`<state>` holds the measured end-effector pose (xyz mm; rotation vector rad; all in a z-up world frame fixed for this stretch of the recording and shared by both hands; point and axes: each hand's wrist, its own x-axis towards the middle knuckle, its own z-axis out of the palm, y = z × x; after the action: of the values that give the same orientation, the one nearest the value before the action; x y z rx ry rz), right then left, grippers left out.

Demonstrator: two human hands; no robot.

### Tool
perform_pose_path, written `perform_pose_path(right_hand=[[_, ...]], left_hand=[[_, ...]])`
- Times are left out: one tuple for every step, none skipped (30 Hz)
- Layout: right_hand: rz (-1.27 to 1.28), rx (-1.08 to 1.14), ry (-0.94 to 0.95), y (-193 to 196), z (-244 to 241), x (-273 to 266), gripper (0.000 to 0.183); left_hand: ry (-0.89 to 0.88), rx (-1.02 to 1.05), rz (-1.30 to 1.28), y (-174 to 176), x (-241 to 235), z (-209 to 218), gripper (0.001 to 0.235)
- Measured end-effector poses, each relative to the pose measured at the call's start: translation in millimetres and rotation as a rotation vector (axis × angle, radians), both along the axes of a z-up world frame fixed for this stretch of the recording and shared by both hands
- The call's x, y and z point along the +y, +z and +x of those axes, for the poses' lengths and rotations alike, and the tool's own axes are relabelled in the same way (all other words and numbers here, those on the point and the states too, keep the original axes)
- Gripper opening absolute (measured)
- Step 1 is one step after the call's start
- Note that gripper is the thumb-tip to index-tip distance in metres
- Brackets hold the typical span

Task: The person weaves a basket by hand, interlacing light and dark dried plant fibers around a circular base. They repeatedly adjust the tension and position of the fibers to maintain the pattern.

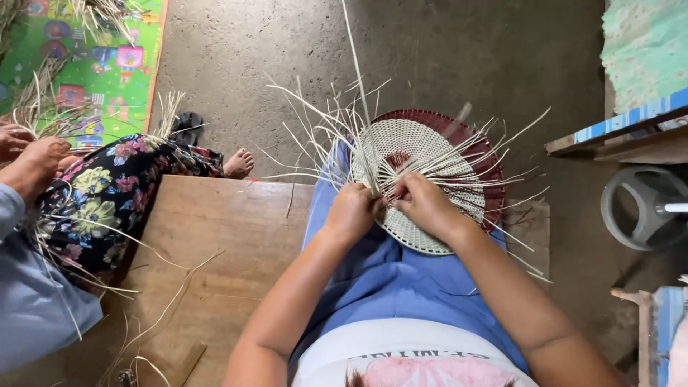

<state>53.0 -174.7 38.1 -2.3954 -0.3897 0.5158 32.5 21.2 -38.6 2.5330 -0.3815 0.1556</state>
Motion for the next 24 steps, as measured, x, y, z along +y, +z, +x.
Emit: perform_pose_path(right_hand=[[-0.01,-0.012,-0.019,-13.1,0.4,-6.1,0.032],[-0.022,-0.026,-0.037,-26.2,1.0,-12.4,0.033],[-0.022,-0.025,-0.034,-14.9,2.9,-9.2,0.033],[0.019,0.008,0.03,-3.7,4.1,-6.1,0.035],[0.061,0.041,0.094,7.3,5.4,-3.4,0.038],[0.062,0.044,0.093,3.7,7.2,-2.6,0.038],[0.089,0.067,0.11,-0.1,8.9,-1.8,0.036],[0.115,0.089,0.129,-3.8,11.0,-0.8,0.035],[0.114,0.092,0.13,-5.5,14.2,0.2,0.035],[0.108,0.081,0.167,-6.9,17.6,1.5,0.035],[0.102,0.071,0.203,-8.3,21.0,2.6,0.035],[0.102,0.072,0.206,-13.1,23.8,4.7,0.035],[0.13,0.096,0.212,-17.8,26.6,6.7,0.038],[0.157,0.118,0.218,-22.2,29.3,9.1,0.041],[0.157,0.119,0.22,-18.1,28.2,11.1,0.041],[0.209,0.147,0.221,-13.8,27.8,12.5,0.036],[0.261,0.175,0.221,-9.6,27.4,13.8,0.032],[0.26,0.177,0.224,-6.5,27.4,15.2,0.032],[0.315,0.163,0.214,-3.5,27.2,16.8,0.031],[0.369,0.149,0.203,-0.1,27.1,18.3,0.03],[0.369,0.151,0.204,-3.6,26.7,18.9,0.03],[0.401,0.139,0.2,-7.4,26.0,19.3,0.023],[0.432,0.126,0.196,-11.2,25.2,19.7,0.017],[0.432,0.126,0.196,-8.5,23.6,21.9,0.017]], left_hand=[[-0.004,0.106,-0.048,-0.5,1.3,2.1,0.032],[-0.008,0.211,-0.097,-1.3,2.4,4.6,0.039],[-0.005,0.212,-0.098,4.7,4.4,4.9,0.039],[0.027,0.303,-0.124,10.8,6.4,5.1,0.043],[0.06,0.395,-0.15,16.8,8.0,5.5,0.047],[0.06,0.398,-0.149,21.3,8.6,5.4,0.047],[0.09,0.431,-0.198,25.7,9.2,5.3,0.046],[0.123,0.463,-0.247,30.0,10.0,5.4,0.045],[0.125,0.465,-0.248,33.1,9.5,4.2,0.045],[0.13,0.458,-0.258,36.3,9.1,3.0,0.045],[0.135,0.452,-0.268,39.7,8.6,1.8,0.045],[0.137,0.453,-0.268,34.6,7.6,3.3,0.045],[0.155,0.42,-0.289,29.5,6.5,4.7,0.045],[0.173,0.387,-0.312,24.5,5.7,6.0,0.045],[0.175,0.388,-0.313,28.2,7.0,4.3,0.045],[0.169,0.405,-0.365,32.0,7.8,3.2,0.043],[0.162,0.422,-0.418,35.8,8.5,2.3,0.041],[0.165,0.423,-0.419,35.3,8.5,2.3,0.041],[0.159,0.394,-0.444,34.8,8.6,2.3,0.042],[0.153,0.366,-0.47,34.7,8.7,2.4,0.044],[0.154,0.367,-0.47,33.6,7.4,1.4,0.044],[0.155,0.356,-0.497,32.1,6.0,0.4,0.044],[0.157,0.345,-0.525,30.7,4.5,-0.8,0.044],[0.156,0.345,-0.525,35.3,6.2,-1.1,0.044]])
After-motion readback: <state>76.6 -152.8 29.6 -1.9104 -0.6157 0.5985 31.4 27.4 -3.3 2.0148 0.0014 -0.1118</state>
